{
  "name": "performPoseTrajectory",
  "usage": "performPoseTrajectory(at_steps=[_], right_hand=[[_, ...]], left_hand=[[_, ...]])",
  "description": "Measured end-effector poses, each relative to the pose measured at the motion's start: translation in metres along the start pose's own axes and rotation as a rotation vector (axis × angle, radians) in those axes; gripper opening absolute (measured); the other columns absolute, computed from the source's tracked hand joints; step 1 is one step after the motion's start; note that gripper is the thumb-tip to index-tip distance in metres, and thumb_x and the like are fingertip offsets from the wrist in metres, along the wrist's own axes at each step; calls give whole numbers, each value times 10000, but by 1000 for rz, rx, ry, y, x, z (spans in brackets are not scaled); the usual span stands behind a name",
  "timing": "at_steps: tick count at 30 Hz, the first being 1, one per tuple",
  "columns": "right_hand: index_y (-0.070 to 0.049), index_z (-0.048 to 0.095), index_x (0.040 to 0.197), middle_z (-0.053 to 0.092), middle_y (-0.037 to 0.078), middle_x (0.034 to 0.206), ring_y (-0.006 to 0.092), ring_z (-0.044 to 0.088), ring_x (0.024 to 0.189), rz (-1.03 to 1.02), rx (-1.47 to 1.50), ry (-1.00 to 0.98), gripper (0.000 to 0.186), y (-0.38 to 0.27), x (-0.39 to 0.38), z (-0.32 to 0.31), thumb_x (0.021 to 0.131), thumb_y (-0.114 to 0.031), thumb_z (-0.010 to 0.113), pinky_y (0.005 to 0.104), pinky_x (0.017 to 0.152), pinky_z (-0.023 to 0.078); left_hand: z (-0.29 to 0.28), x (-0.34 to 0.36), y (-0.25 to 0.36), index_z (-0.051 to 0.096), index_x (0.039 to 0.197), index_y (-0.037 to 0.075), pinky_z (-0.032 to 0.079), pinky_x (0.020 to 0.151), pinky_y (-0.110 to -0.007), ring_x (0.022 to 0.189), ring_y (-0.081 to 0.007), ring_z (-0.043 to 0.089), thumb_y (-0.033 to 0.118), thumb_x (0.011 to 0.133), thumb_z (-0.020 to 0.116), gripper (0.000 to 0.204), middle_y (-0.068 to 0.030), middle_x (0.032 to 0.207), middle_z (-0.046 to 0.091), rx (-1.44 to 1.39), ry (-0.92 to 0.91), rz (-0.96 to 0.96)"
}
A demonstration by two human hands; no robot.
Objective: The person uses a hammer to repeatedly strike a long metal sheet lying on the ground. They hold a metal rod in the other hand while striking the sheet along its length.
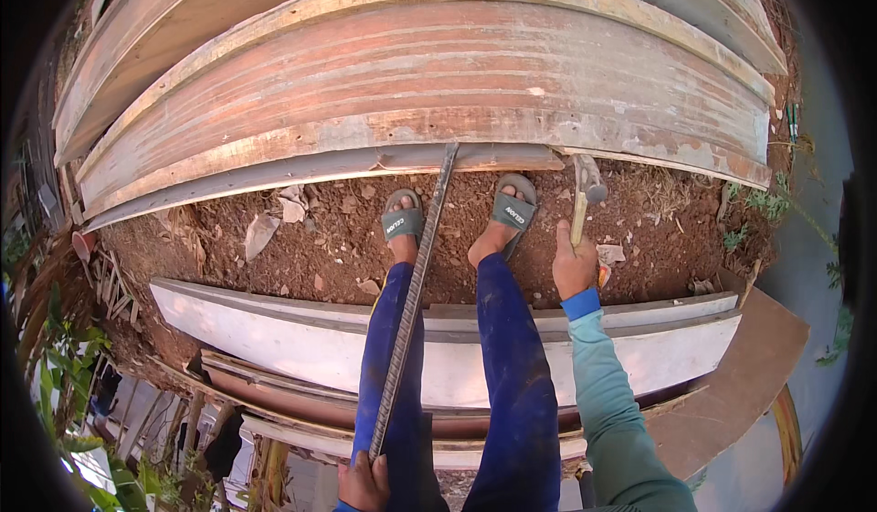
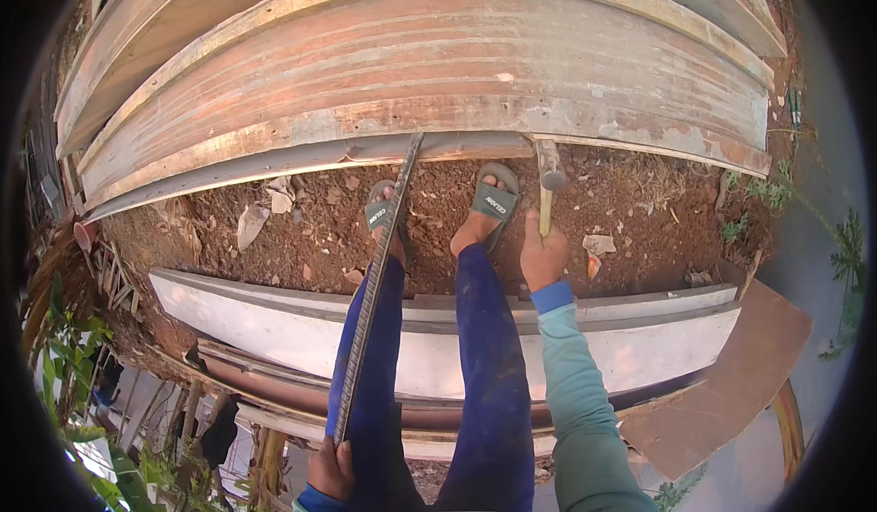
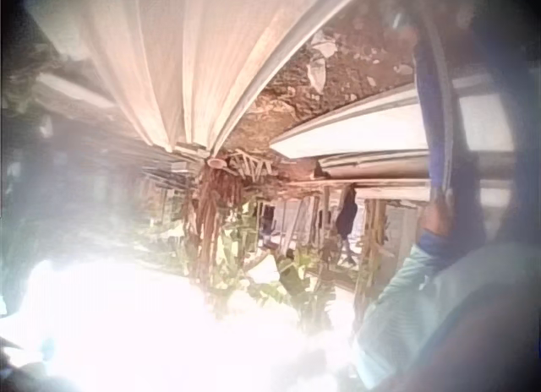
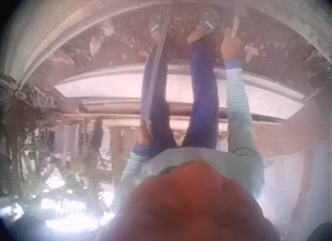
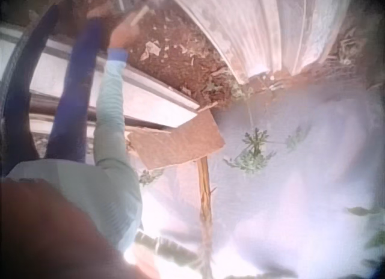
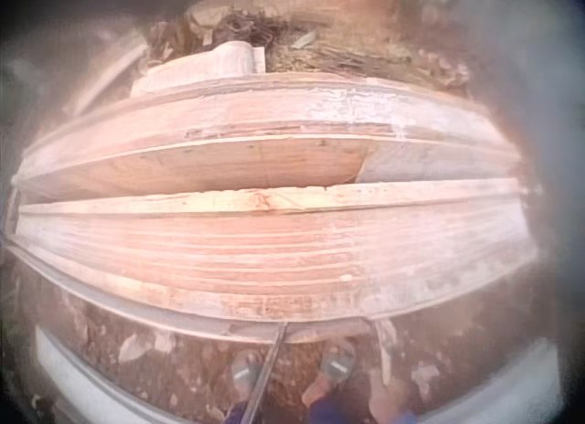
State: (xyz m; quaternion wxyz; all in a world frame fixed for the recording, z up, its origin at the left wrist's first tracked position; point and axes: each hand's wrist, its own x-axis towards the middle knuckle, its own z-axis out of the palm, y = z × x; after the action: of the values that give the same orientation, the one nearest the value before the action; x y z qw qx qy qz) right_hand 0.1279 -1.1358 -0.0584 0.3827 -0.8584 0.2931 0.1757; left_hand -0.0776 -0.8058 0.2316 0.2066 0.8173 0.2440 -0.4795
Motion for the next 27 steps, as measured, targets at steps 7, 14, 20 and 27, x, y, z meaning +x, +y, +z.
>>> performPoseTrajectory(at_steps=[7,14,20,27], right_hand=[[-66,527,641,426,-65,556,70,376,513,-55,313,-8,436,-34,-15,9,1014,-289,562,298,474,285],[52,647,748,640,248,690,432,632,682,227,-218,-223,442,14,-15,27,931,-349,608,504,637,450],[3,588,811,530,82,646,186,502,580,-64,35,-86,438,-63,-26,-3,1025,-370,502,363,565,409],[-18,523,1031,533,47,757,111,484,633,-440,303,108,312,-143,-20,-47,1050,-325,466,300,590,417]], left_hand=[[-24,7,15,567,988,-31,440,585,-586,659,-524,584,273,979,537,306,-316,697,599,-126,-147,-145],[-22,17,10,560,989,-18,456,580,-577,656,-516,595,290,992,520,310,-308,678,601,-118,-132,-107],[-18,15,3,542,961,3,460,567,-582,627,-514,592,309,988,537,307,-303,659,600,-97,-176,-124],[-11,20,1,552,967,-41,440,549,-558,633,-509,586,251,992,529,294,-308,647,579,-168,-149,-94]])
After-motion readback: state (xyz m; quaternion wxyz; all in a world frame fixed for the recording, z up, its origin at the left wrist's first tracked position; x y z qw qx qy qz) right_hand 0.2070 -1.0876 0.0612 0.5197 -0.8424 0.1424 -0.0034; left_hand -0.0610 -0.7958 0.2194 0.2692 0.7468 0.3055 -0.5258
